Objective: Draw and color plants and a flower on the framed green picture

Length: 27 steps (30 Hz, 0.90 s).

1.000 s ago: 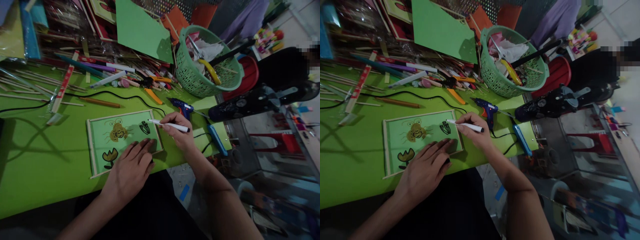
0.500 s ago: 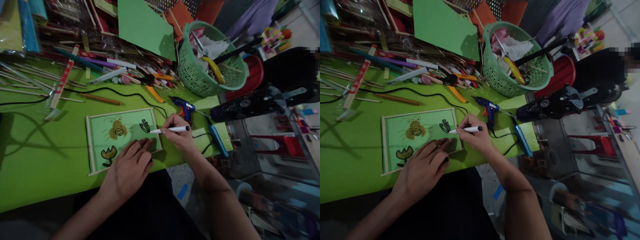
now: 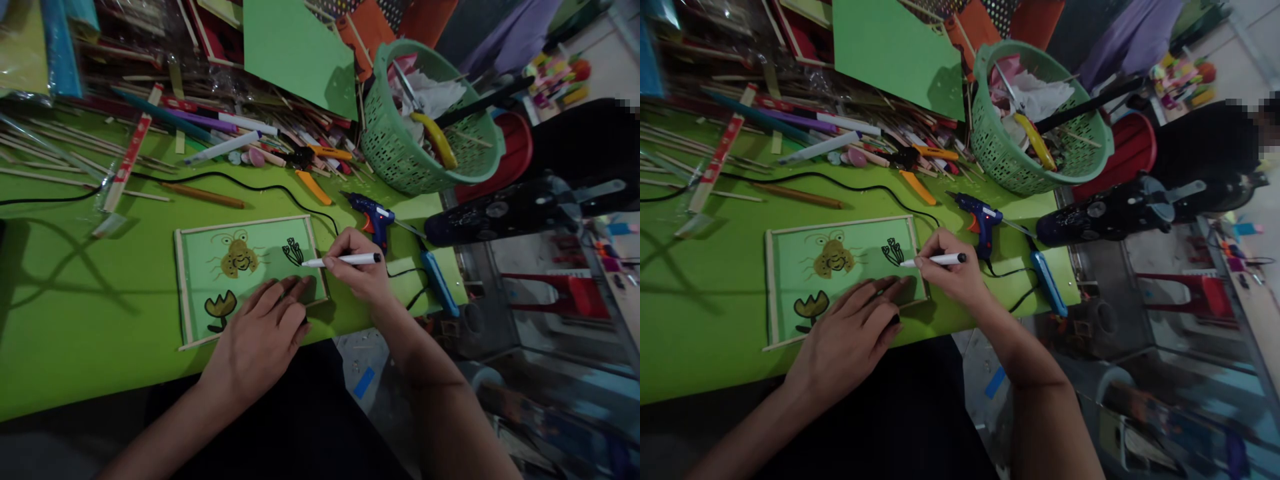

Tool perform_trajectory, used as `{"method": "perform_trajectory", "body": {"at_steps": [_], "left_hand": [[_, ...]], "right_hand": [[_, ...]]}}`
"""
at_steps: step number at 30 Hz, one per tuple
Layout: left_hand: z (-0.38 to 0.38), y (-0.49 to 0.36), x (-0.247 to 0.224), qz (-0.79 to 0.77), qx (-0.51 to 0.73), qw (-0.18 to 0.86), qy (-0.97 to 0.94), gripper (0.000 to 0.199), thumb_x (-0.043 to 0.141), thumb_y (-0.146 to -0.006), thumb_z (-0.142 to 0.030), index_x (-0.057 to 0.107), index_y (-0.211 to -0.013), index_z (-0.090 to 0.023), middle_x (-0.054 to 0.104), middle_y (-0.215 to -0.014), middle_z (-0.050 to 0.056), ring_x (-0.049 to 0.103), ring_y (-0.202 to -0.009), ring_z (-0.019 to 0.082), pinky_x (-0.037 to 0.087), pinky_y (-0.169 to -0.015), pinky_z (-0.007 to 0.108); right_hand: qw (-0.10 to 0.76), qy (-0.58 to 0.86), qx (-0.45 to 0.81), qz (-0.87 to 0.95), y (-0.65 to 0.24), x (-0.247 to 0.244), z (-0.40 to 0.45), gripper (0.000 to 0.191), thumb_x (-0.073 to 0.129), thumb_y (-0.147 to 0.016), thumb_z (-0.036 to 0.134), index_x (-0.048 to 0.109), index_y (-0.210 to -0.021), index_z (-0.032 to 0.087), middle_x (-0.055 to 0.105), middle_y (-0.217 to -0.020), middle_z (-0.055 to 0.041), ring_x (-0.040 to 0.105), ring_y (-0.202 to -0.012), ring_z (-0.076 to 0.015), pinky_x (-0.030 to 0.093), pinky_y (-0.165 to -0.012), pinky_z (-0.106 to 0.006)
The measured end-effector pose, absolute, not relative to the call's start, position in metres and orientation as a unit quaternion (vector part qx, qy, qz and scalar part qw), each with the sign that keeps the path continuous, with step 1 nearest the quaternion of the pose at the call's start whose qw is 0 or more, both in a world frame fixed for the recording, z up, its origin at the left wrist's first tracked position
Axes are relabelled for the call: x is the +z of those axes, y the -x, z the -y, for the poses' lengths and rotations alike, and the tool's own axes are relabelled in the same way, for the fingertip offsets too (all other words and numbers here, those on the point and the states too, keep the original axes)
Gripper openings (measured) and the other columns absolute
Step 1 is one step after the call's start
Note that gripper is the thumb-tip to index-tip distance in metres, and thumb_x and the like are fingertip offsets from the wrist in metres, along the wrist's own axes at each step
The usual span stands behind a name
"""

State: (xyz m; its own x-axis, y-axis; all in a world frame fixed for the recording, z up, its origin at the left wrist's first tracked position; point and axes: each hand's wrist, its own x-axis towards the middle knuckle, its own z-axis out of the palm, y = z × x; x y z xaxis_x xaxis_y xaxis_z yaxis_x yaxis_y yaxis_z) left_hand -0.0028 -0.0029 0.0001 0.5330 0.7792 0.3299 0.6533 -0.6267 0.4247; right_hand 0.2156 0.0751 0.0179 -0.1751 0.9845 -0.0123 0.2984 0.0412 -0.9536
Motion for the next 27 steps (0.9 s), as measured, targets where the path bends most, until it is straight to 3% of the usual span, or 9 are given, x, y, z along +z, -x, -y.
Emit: {"method": "perform_trajectory", "body": {"at_steps": [27], "left_hand": [[0.0026, 0.0029, 0.0004, -0.413, 0.240, 0.116, -0.871, 0.013, 0.053, -0.108, -0.018, 0.064, -0.102, -0.019, 0.075, -0.144, 0.014, 0.071, -0.131, 0.032, 0.062, -0.111, 0.055]], "right_hand": [[0.371, 0.500, 0.465, 0.629, -0.2159, 0.0164, -0.0761, 0.019, 0.082, -0.088, 0.034, 0.067, -0.081, 0.025, 0.060, -0.070, 0.0058, 0.043, -0.059, -0.0118, 0.035, -0.058, -0.029]]}}
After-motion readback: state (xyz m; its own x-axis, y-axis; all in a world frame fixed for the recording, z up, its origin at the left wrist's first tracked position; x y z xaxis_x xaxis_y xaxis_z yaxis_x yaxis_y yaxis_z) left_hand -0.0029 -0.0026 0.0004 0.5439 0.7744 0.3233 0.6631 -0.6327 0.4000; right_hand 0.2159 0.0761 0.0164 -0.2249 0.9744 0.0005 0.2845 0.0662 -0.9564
